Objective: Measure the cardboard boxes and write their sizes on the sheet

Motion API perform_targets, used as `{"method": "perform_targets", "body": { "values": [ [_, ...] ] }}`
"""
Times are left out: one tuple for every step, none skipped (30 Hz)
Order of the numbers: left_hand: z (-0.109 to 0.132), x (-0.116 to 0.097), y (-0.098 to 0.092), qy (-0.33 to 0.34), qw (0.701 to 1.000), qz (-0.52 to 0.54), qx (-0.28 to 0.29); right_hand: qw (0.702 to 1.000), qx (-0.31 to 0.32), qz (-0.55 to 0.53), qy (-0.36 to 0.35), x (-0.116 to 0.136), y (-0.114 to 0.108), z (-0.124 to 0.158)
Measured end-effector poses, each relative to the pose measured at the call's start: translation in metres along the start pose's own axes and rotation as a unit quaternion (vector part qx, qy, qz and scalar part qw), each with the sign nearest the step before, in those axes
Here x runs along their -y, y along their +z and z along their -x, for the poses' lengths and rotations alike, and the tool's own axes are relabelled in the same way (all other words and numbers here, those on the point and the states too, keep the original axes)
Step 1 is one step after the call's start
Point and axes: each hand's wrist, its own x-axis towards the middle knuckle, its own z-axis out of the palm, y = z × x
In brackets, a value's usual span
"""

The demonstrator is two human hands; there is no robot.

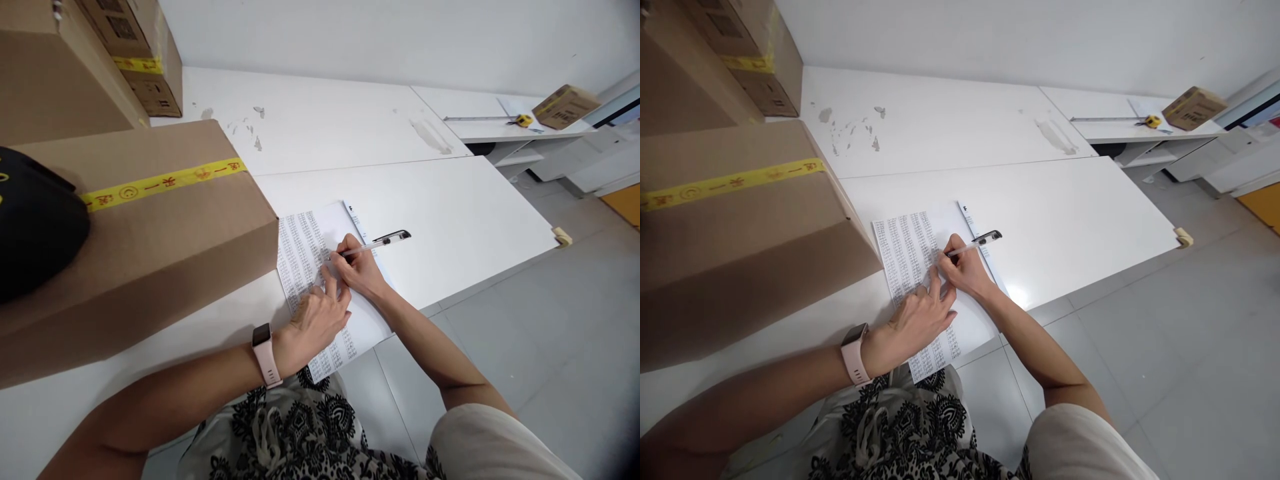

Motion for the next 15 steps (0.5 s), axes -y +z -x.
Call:
{"method": "perform_targets", "body": {
  "values": [
    [0.0, 0.0, 0.001, 0.001, 1.0, 0.0, -0.003, 1.0, 0.0, 0.0, 0.001, 0.0, 0.0, 0.0],
    [0.0, 0.0, 0.002, 0.005, 1.0, -0.003, -0.006, 1.0, 0.001, -0.001, 0.001, 0.0, 0.0, 0.0],
    [0.0, -0.001, 0.003, 0.009, 1.0, -0.008, -0.008, 1.0, 0.003, -0.004, 0.001, -0.001, 0.0, 0.0],
    [0.0, -0.001, 0.003, 0.011, 1.0, -0.015, -0.01, 1.0, 0.005, -0.006, 0.0, -0.001, 0.0, 0.001],
    [0.001, -0.001, 0.003, 0.013, 1.0, -0.022, -0.013, 1.0, 0.006, -0.007, 0.0, -0.002, 0.0, 0.0],
    [0.001, -0.001, 0.003, 0.014, 0.999, -0.027, -0.016, 1.0, 0.006, -0.007, 0.0, -0.003, 0.0, 0.0],
    [0.001, -0.001, 0.003, 0.014, 0.999, -0.029, -0.017, 1.0, 0.004, -0.007, -0.001, -0.004, 0.0, 0.0],
    [0.001, -0.001, 0.003, 0.013, 0.999, -0.03, -0.019, 1.0, 0.0, -0.006, -0.003, -0.005, 0.0, 0.0],
    [0.001, -0.001, 0.004, 0.011, 0.999, -0.029, -0.02, 1.0, -0.005, -0.005, -0.004, -0.006, 0.0, 0.0],
    [0.001, -0.002, 0.005, 0.008, 0.999, -0.028, -0.02, 1.0, -0.01, -0.005, -0.006, -0.007, 0.0, -0.001],
    [0.0, -0.002, 0.006, 0.006, 0.999, -0.027, -0.021, 1.0, -0.014, -0.005, -0.008, -0.008, 0.0, -0.001],
    [0.0, -0.003, 0.007, 0.002, 0.999, -0.026, -0.022, 1.0, -0.018, -0.005, -0.009, -0.008, 0.0, -0.001],
    [-0.001, -0.003, 0.009, 0.0, 0.999, -0.026, -0.024, 1.0, -0.02, -0.004, -0.009, -0.008, 0.0, -0.001],
    [-0.001, -0.004, 0.01, -0.001, 0.999, -0.026, -0.025, 1.0, -0.021, -0.004, -0.008, -0.008, 0.0, -0.001],
    [-0.001, -0.004, 0.011, -0.002, 0.999, -0.026, -0.027, 1.0, -0.022, -0.004, -0.007, -0.007, 0.0, -0.001]
  ]
}}
